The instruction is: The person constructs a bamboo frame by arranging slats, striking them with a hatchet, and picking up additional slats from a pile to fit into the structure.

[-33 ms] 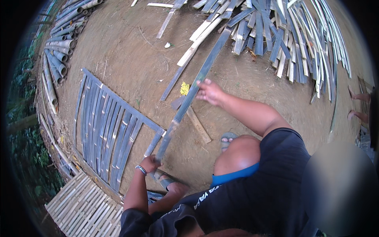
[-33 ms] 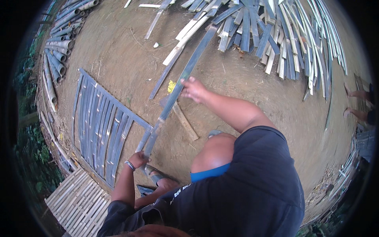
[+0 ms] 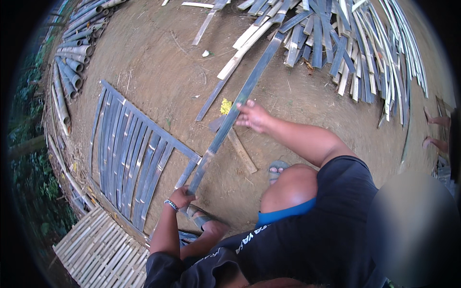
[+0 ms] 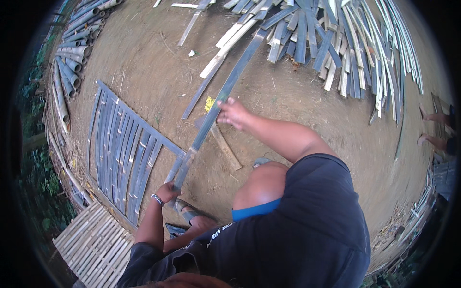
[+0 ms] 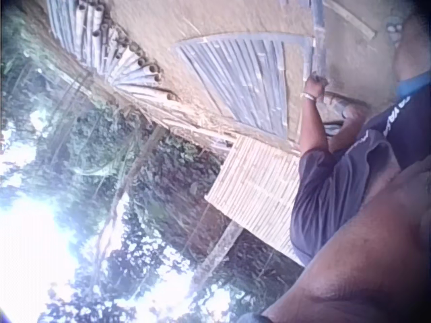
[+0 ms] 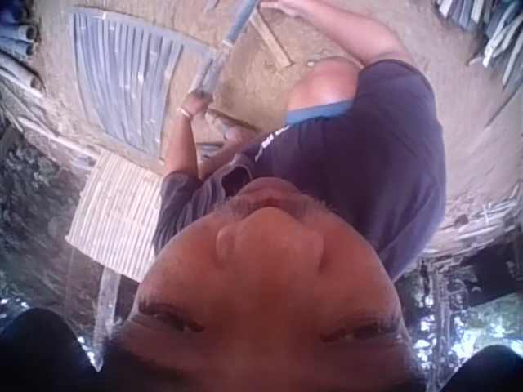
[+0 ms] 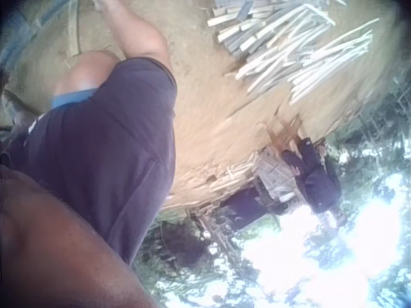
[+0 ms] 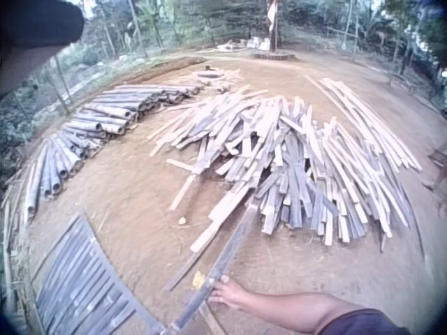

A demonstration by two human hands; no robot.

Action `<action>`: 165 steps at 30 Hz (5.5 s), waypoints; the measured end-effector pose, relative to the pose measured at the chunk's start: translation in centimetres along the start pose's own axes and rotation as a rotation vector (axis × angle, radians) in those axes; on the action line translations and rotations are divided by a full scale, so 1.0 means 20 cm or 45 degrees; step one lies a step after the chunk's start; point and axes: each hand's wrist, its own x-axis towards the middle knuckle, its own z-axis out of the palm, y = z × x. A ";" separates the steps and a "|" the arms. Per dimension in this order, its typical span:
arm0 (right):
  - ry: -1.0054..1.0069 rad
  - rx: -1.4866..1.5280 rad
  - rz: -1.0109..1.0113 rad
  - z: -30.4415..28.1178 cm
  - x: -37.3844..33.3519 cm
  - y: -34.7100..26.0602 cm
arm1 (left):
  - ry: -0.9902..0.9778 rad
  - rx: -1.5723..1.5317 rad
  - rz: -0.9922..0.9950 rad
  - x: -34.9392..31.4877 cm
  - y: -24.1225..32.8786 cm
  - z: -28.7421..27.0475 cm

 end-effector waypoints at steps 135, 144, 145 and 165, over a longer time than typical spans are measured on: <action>1.840 -0.318 -0.689 -1.59 -0.10 -0.22 | 0.531 -0.151 0.498 0.32 0.72 0.38; 1.015 -0.950 -0.695 -0.66 -0.11 -0.24 | 0.458 -0.116 0.516 0.31 0.83 0.38; 0.948 -1.089 -0.785 -0.59 -0.09 -0.32 | 0.457 -0.112 0.514 0.30 0.83 0.38; 0.913 -2.427 -0.877 -0.17 0.80 -1.21 | 0.420 -0.300 0.365 0.23 0.67 0.60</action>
